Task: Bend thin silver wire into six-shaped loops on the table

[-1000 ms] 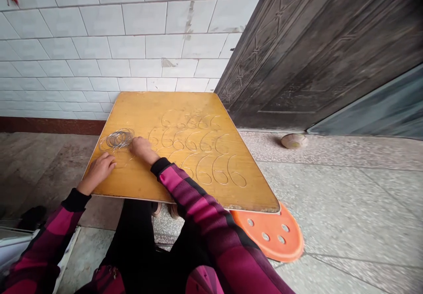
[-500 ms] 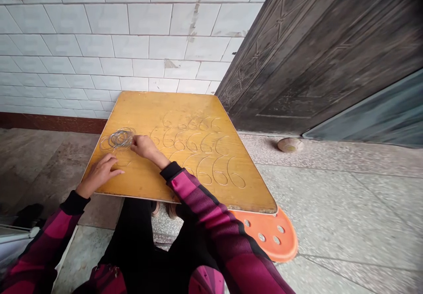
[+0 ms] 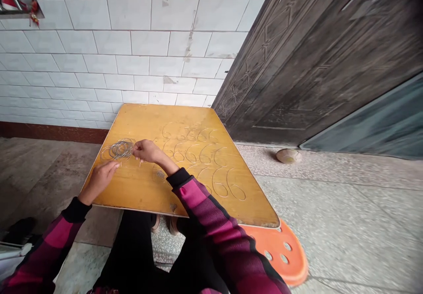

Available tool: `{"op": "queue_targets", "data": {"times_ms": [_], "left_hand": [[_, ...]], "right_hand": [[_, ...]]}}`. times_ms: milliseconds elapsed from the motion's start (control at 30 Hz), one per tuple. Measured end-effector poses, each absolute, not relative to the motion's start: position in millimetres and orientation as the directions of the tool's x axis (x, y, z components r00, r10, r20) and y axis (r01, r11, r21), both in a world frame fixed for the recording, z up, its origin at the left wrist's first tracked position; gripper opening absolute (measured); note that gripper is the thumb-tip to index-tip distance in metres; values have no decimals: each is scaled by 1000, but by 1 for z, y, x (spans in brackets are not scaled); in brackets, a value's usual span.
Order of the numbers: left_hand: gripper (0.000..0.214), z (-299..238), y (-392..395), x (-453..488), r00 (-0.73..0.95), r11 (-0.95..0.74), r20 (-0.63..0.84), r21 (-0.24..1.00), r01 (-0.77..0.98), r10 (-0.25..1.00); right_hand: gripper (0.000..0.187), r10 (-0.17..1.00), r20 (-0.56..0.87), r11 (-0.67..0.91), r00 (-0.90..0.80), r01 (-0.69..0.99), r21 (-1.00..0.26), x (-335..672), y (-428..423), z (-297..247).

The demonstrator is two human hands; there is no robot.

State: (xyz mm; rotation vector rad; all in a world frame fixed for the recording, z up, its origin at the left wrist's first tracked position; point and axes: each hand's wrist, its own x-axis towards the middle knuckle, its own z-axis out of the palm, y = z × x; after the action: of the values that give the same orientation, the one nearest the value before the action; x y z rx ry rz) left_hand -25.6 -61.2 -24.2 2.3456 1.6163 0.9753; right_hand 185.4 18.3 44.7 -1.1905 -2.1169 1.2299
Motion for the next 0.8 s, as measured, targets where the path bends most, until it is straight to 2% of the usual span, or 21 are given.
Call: {"op": "queue_targets", "data": {"times_ms": [167, 300, 433, 567, 633, 700, 733, 800], "left_hand": [[39, -10, -42, -37, 95, -270, 360, 476, 837, 928], [41, -11, -35, -56, 47, -168, 301, 391, 905, 952], [39, -24, -35, -72, 132, -184, 220, 238, 954, 967], [30, -33, -35, -74, 196, -236, 185, 232, 944, 963], [27, -30, -34, -68, 169, -237, 252, 267, 934, 953], [26, -22, -35, -53, 108, -235, 339, 361, 902, 935], [27, -16, -36, -41, 76, -244, 363, 442, 863, 929], [30, -4, -39, -10, 32, -226, 284, 686, 692, 958]], "right_hand": [[11, 785, -184, 112, -592, 427, -897, 189, 12, 21], [11, 769, -241, -36, -592, 336, -941, 207, -1, 8], [3, 809, -186, -116, -558, 159, -980, 233, -15, 3], [19, 915, -68, -126, -397, -123, -984, 253, -25, -3], [27, 949, -40, -125, -314, -256, -959, 260, -31, -6], [34, 964, -41, -138, -264, -360, -923, 265, -38, -9], [36, 967, -46, -147, -252, -399, -905, 267, -42, -11], [36, 974, -49, -149, -223, -462, -874, 268, -50, -14]]}}
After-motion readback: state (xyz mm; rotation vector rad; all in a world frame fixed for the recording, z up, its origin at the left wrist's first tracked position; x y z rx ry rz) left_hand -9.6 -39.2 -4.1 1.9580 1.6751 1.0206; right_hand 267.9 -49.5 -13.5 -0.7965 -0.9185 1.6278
